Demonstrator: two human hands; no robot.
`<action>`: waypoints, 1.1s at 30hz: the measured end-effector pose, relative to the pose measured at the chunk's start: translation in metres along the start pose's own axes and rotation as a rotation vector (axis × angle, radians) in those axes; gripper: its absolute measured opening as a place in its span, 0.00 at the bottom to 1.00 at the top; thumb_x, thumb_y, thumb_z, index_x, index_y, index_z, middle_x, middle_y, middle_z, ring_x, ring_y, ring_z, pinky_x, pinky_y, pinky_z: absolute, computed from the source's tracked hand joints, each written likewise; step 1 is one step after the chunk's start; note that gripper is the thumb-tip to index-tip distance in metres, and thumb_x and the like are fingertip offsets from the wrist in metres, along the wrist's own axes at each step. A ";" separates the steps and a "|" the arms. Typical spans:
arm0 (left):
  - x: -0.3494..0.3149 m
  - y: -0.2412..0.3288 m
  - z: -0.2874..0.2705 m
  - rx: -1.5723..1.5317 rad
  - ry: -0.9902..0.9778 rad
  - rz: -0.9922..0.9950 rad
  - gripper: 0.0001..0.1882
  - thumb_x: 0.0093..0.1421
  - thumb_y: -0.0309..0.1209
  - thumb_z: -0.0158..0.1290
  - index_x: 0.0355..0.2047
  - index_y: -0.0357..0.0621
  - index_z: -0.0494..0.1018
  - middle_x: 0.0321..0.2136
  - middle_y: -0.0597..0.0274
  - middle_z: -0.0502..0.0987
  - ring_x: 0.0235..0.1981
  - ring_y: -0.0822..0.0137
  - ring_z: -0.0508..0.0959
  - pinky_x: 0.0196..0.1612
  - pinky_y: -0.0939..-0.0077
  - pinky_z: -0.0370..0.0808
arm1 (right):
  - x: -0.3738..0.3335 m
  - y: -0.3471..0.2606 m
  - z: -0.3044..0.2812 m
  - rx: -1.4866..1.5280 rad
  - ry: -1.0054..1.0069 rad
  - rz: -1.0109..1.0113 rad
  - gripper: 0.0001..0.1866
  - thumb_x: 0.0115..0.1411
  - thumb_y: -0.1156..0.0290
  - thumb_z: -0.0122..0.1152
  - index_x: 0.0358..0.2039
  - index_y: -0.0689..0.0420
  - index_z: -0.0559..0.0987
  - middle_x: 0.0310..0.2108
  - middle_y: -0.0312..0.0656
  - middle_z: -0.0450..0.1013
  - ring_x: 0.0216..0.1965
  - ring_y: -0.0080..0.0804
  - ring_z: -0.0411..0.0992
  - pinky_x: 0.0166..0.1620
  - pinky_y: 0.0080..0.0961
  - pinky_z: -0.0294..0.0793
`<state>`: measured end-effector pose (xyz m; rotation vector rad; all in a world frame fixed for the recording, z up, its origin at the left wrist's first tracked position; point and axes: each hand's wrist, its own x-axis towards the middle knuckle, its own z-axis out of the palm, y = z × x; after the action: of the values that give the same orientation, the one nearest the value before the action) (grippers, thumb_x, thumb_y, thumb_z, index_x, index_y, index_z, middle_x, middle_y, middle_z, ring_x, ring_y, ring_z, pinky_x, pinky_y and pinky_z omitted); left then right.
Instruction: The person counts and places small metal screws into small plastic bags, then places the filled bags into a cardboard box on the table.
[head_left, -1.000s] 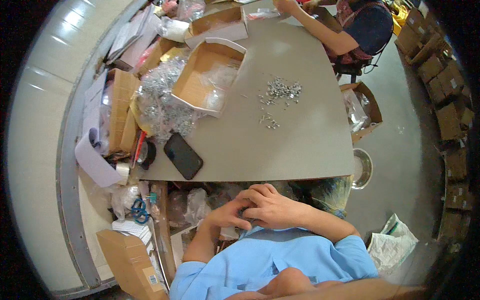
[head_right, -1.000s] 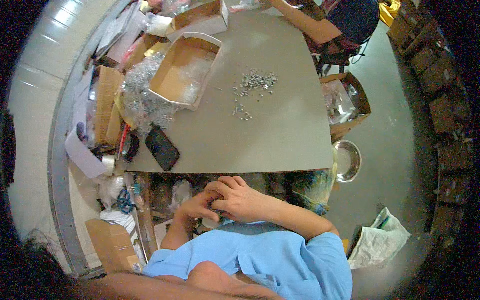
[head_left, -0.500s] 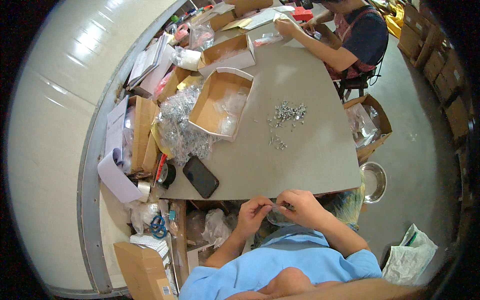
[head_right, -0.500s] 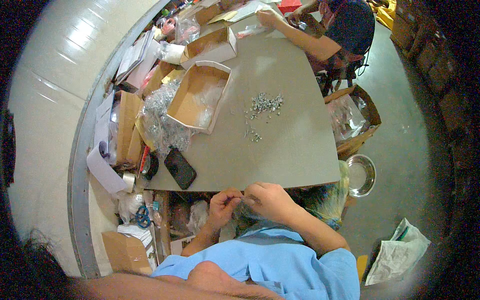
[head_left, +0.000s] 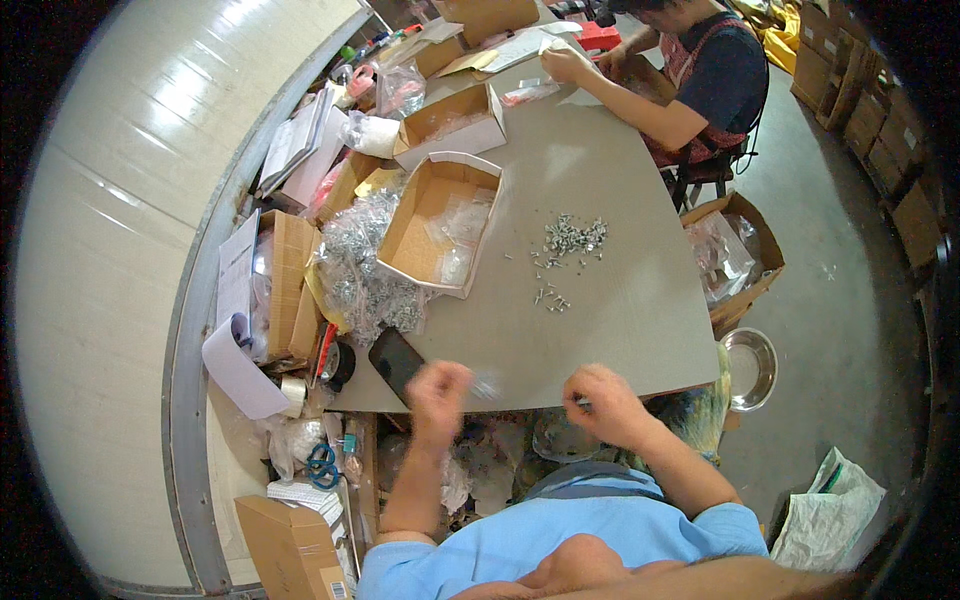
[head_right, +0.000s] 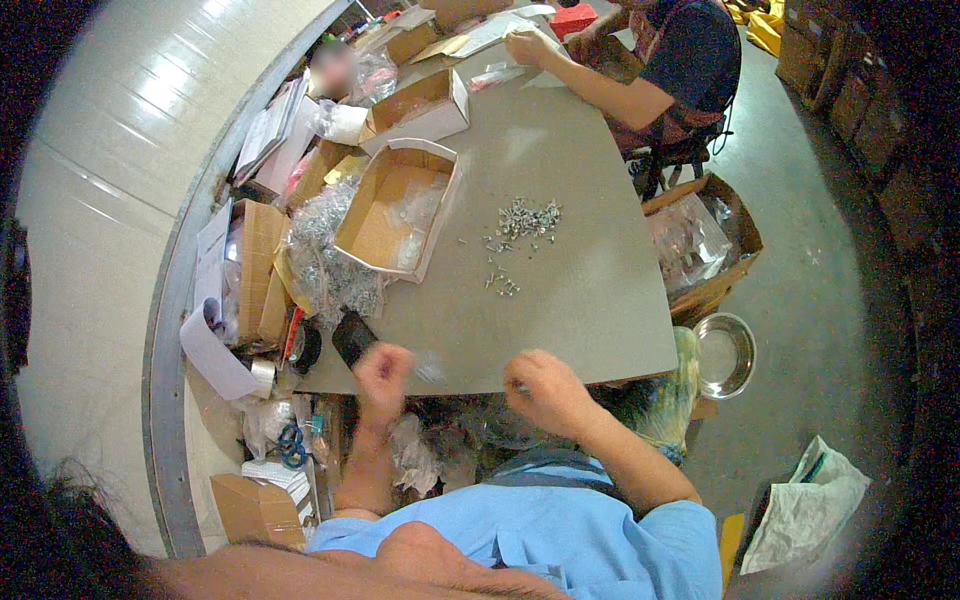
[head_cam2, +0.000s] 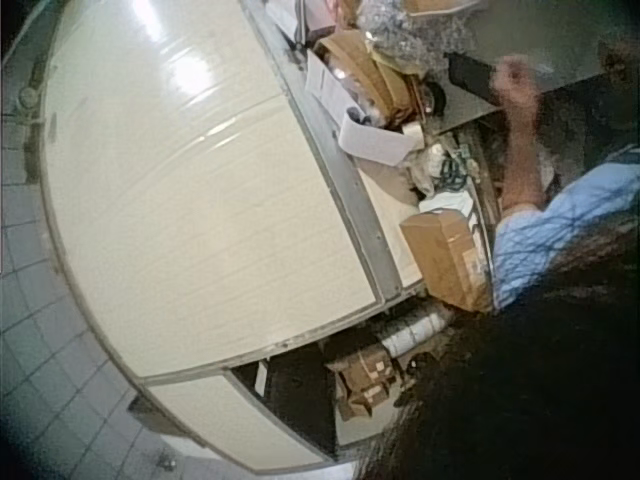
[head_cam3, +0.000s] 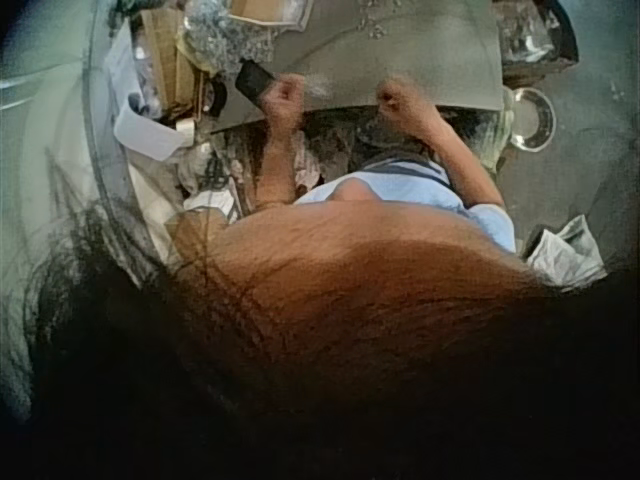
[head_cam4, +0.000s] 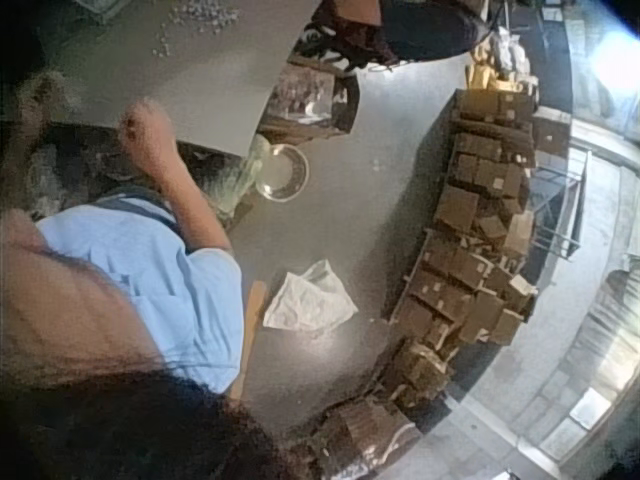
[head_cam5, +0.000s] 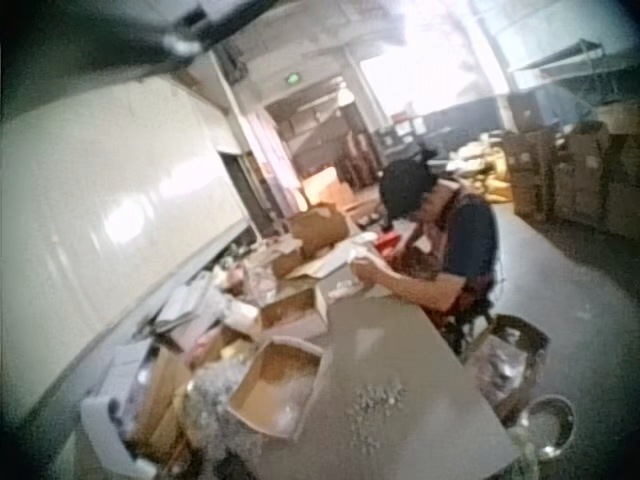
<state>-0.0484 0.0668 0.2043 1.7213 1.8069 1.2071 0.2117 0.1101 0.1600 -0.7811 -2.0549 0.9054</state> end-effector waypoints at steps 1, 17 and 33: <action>0.020 0.003 -0.017 -0.029 0.163 -0.047 0.07 0.60 0.28 0.54 0.27 0.37 0.74 0.22 0.68 0.73 0.25 0.77 0.69 0.27 0.79 0.68 | 0.000 0.007 -0.002 -0.032 0.061 0.033 0.06 0.47 0.77 0.61 0.26 0.57 0.72 0.26 0.44 0.69 0.31 0.45 0.69 0.34 0.35 0.70; 0.246 -0.091 0.045 0.951 -0.356 0.143 0.15 0.49 0.30 0.60 0.38 0.41 0.74 0.38 0.46 0.77 0.42 0.52 0.77 0.44 0.60 0.73 | -0.005 0.015 -0.008 -0.148 0.144 0.084 0.04 0.50 0.75 0.59 0.27 0.56 0.73 0.26 0.43 0.68 0.30 0.44 0.69 0.34 0.37 0.71; 0.226 -0.053 -0.016 0.401 -0.010 0.267 0.10 0.57 0.31 0.54 0.37 0.39 0.77 0.27 0.54 0.78 0.30 0.60 0.79 0.34 0.70 0.73 | -0.005 0.016 -0.010 -0.113 0.122 0.068 0.06 0.50 0.75 0.61 0.28 0.56 0.74 0.27 0.44 0.69 0.31 0.46 0.70 0.34 0.37 0.71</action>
<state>-0.1360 0.2801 0.2371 2.2436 1.9604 0.9703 0.2260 0.1188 0.1494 -0.9490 -1.9958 0.7641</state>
